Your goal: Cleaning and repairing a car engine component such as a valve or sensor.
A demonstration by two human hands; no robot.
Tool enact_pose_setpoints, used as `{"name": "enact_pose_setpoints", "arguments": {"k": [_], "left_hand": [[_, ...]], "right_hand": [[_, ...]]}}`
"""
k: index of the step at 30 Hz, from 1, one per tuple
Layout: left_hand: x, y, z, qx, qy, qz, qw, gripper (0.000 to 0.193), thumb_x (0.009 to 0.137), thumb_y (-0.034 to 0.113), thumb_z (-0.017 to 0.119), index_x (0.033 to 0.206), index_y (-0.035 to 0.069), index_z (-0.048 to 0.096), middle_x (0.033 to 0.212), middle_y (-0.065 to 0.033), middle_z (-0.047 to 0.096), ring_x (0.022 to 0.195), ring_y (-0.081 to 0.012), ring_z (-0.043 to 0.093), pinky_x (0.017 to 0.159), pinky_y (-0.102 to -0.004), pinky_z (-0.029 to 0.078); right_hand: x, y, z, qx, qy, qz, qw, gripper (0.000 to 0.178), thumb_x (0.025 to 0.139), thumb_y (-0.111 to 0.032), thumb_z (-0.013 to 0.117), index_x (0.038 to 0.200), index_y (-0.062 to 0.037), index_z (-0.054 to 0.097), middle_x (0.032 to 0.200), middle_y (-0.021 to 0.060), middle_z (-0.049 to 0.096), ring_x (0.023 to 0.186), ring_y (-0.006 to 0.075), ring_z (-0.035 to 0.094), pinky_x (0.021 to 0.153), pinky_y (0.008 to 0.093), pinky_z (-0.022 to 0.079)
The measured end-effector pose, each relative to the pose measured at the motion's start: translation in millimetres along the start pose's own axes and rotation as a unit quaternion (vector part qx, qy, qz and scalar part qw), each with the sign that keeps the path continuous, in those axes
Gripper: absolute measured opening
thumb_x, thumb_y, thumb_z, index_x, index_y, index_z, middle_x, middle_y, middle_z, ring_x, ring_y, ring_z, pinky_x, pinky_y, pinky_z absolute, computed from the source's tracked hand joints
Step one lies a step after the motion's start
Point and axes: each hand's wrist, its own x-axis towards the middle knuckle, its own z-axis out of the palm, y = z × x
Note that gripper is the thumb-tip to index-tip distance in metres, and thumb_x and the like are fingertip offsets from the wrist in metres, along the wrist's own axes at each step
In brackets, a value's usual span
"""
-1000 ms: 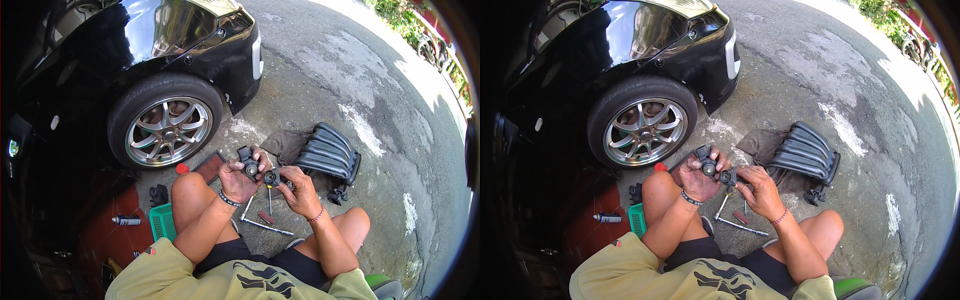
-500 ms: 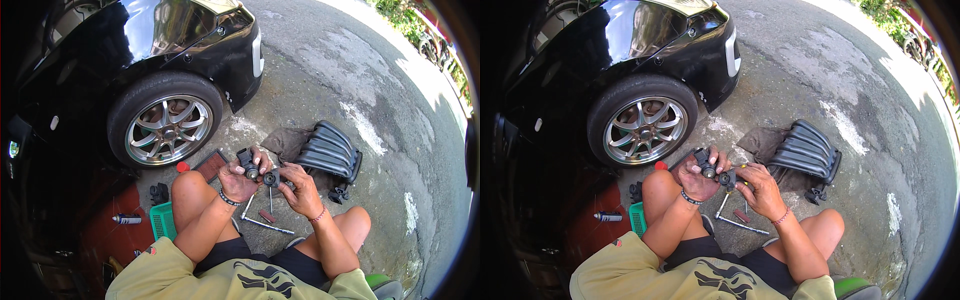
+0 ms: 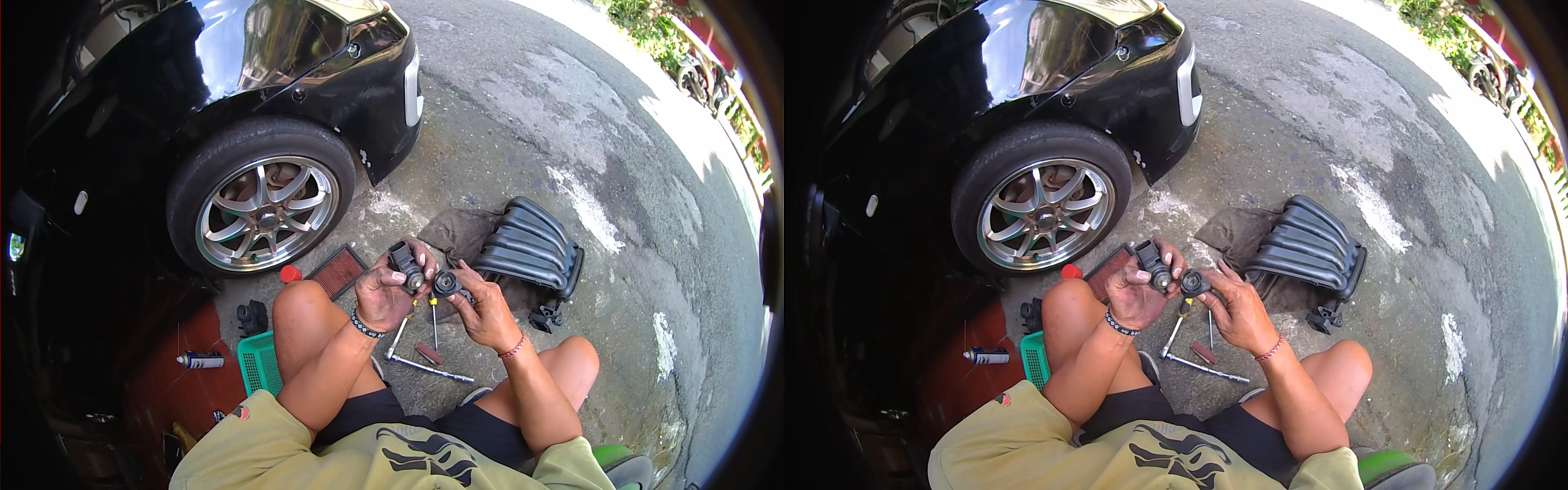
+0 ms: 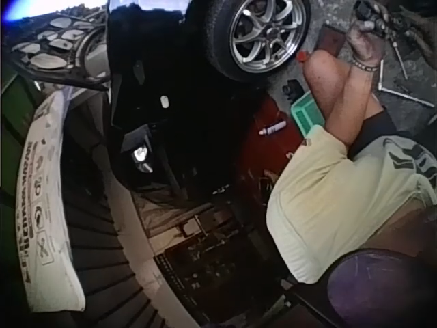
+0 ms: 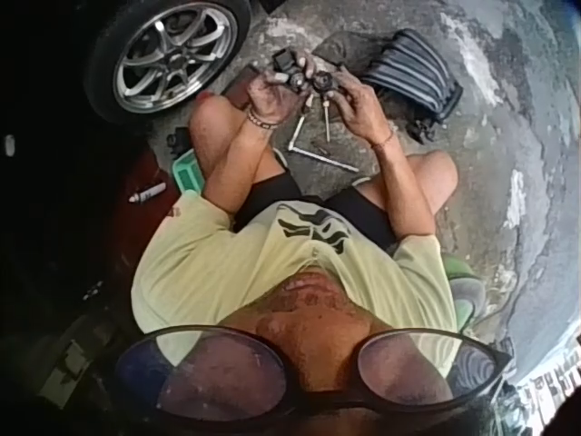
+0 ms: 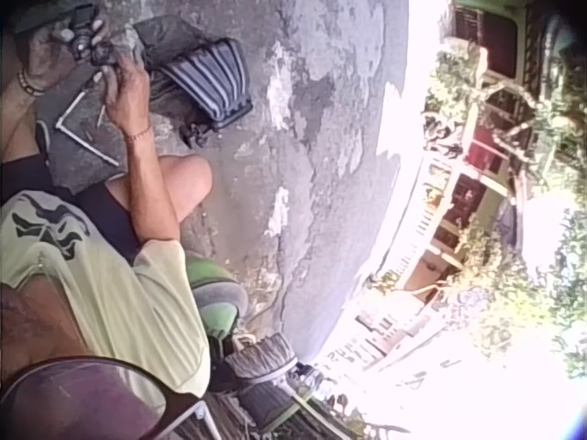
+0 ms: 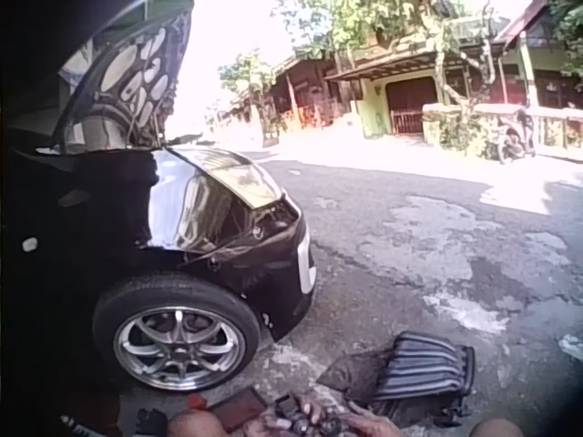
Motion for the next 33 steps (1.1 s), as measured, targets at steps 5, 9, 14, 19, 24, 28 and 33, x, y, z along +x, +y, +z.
{"name": "enact_pose_setpoints", "arguments": {"k": [5,9,14,19,24,28,33], "left_hand": [[0,1,-1,0.009,-0.003,0.003,1.000,0.041,0.065,0.025,0.063,0.097,0.003,0.051,0.086,-0.0117,0.055,0.069,-0.0176,0.053,0.059,-0.0273,0.041],[-1,0,-2,-0.014,-0.008,0.006,1.000,0.040,0.066,0.025,0.063,0.097,0.002,0.051,0.085,-0.0115,0.055,0.070,-0.0178,0.053,0.059,-0.0278,0.042],[0,-1,-5,-0.043,-0.015,0.004,0.999,0.040,0.066,0.025,0.062,0.097,0.003,0.051,0.085,-0.0117,0.055,0.070,-0.0183,0.053,0.060,-0.0287,0.043],[1,1,1,-0.104,-0.026,-0.008,0.994,0.040,0.068,0.027,0.063,0.098,0.004,0.051,0.085,-0.0104,0.054,0.071,-0.0199,0.053,0.063,-0.0308,0.043],[-7,36,10,-0.171,-0.022,-0.014,0.985,0.045,0.073,0.033,0.065,0.105,0.004,0.051,0.086,-0.0092,0.052,0.072,-0.0194,0.050,0.066,-0.0310,0.041],[-47,139,-3,-0.074,-0.056,0.052,0.994,0.061,0.089,0.029,0.066,0.131,-0.005,0.037,0.084,-0.0081,0.049,0.073,-0.0153,0.046,0.065,-0.0265,0.040],[-101,188,-73,0.099,0.147,0.075,0.981,0.051,0.091,0.027,0.063,0.125,-0.005,0.043,0.104,-0.0138,0.049,0.086,-0.0195,0.049,0.072,-0.0301,0.045]], "right_hand": [[1,-1,0,0.003,-0.010,0.013,1.000,0.023,0.090,-0.006,0.058,0.113,-0.0006,0.062,0.110,0.0178,0.066,0.103,0.0404,0.063,0.114,0.0519,0.032],[1,0,1,-0.011,-0.005,0.006,1.000,0.024,0.091,-0.006,0.058,0.114,-0.0008,0.061,0.111,0.0170,0.066,0.103,0.0393,0.063,0.114,0.0522,0.032],[0,1,0,-0.013,-0.016,0.002,1.000,0.025,0.091,-0.006,0.058,0.115,-0.0008,0.061,0.112,0.0170,0.066,0.104,0.0388,0.063,0.114,0.0522,0.032],[1,-3,-2,-0.008,-0.017,0.004,1.000,0.025,0.091,-0.007,0.057,0.115,-0.0001,0.061,0.112,0.0177,0.066,0.105,0.0390,0.063,0.114,0.0518,0.032],[-3,-2,-2,-0.079,0.061,0.047,0.994,0.031,0.090,-0.011,0.063,0.118,0.0023,0.059,0.112,0.0227,0.065,0.105,0.0405,0.063,0.097,0.0441,0.047],[-14,14,-1,-0.127,0.068,0.123,0.982,0.031,0.089,-0.011,0.065,0.117,-0.0008,0.056,0.097,0.0222,0.067,0.091,0.0398,0.064,0.077,0.0436,0.050],[-35,49,23,-0.161,-0.007,0.215,0.963,0.028,0.090,-0.007,0.063,0.114,0.0020,0.053,0.096,0.0234,0.068,0.092,0.0388,0.068,0.079,0.0403,0.051]]}}
